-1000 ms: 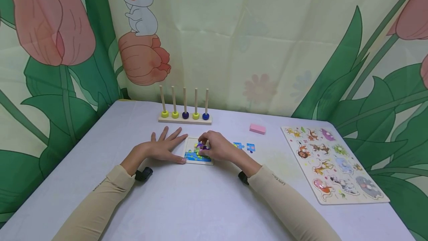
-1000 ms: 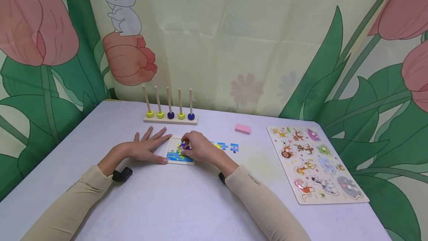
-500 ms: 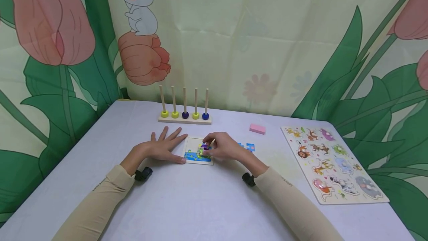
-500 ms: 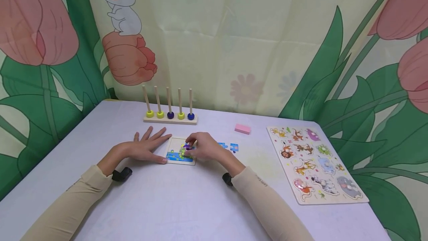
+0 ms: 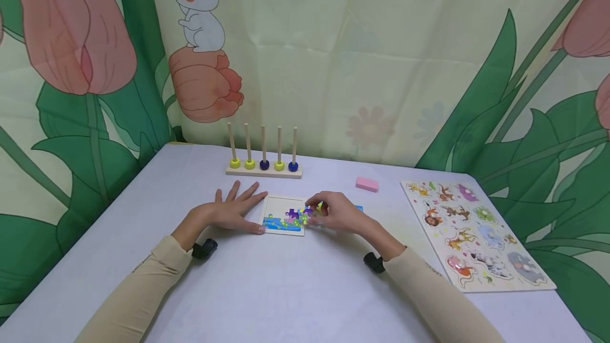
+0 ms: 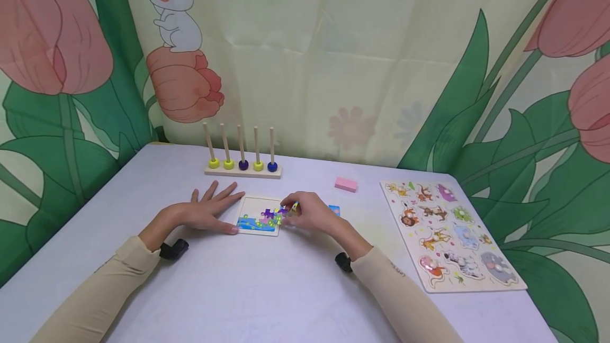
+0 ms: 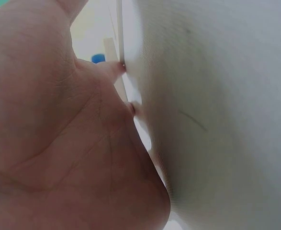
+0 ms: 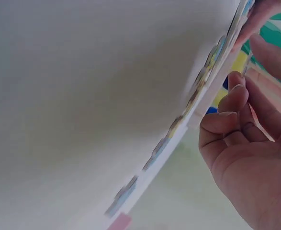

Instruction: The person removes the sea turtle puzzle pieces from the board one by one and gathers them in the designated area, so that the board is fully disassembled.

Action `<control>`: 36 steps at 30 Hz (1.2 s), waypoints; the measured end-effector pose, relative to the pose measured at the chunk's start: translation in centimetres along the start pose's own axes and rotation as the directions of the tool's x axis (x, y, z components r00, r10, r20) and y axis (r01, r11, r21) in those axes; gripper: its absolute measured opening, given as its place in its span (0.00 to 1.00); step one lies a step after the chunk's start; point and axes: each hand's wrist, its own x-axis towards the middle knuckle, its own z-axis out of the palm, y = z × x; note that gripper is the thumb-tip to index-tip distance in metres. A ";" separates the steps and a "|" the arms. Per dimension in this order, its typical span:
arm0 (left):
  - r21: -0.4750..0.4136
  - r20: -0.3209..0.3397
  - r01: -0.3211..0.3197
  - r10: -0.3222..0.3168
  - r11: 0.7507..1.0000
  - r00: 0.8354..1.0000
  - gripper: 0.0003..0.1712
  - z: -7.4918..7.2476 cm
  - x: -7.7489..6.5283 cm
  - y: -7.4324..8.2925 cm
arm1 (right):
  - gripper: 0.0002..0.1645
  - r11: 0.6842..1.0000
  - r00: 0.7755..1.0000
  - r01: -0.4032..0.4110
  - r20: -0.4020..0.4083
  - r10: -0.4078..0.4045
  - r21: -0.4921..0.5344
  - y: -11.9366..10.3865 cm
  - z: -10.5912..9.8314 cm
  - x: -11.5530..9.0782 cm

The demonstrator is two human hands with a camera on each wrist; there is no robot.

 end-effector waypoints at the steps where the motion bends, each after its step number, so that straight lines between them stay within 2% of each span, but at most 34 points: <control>1: 0.000 0.000 -0.001 0.001 1.000 1.000 0.64 0.0 0.0 0.0 | 0.23 1.000 1.000 -0.007 -0.004 0.007 -0.001 0.1 -0.1 -0.3; 10: 0.005 0.004 0.009 -0.009 1.000 1.000 0.64 0.1 0.1 0.1 | 0.23 0.997 0.999 -0.048 -0.028 0.047 -0.062 1.4 -1.3 -3.0; 17: -0.002 0.000 0.004 -0.004 1.000 1.000 0.64 0.0 0.1 0.2 | 0.24 0.991 0.993 -0.111 -0.041 0.108 -0.071 3.0 -2.1 -4.6; 25: -0.013 0.001 0.003 -0.003 1.000 1.000 0.64 0.0 0.0 0.1 | 0.22 0.991 0.995 -0.097 -0.044 0.093 -0.096 4.1 -2.5 -5.1; 36: -0.007 0.000 0.010 -0.010 1.000 1.000 0.64 0.0 0.0 0.3 | 0.22 0.990 0.995 -0.096 -0.017 0.094 -0.100 4.5 -2.5 -5.4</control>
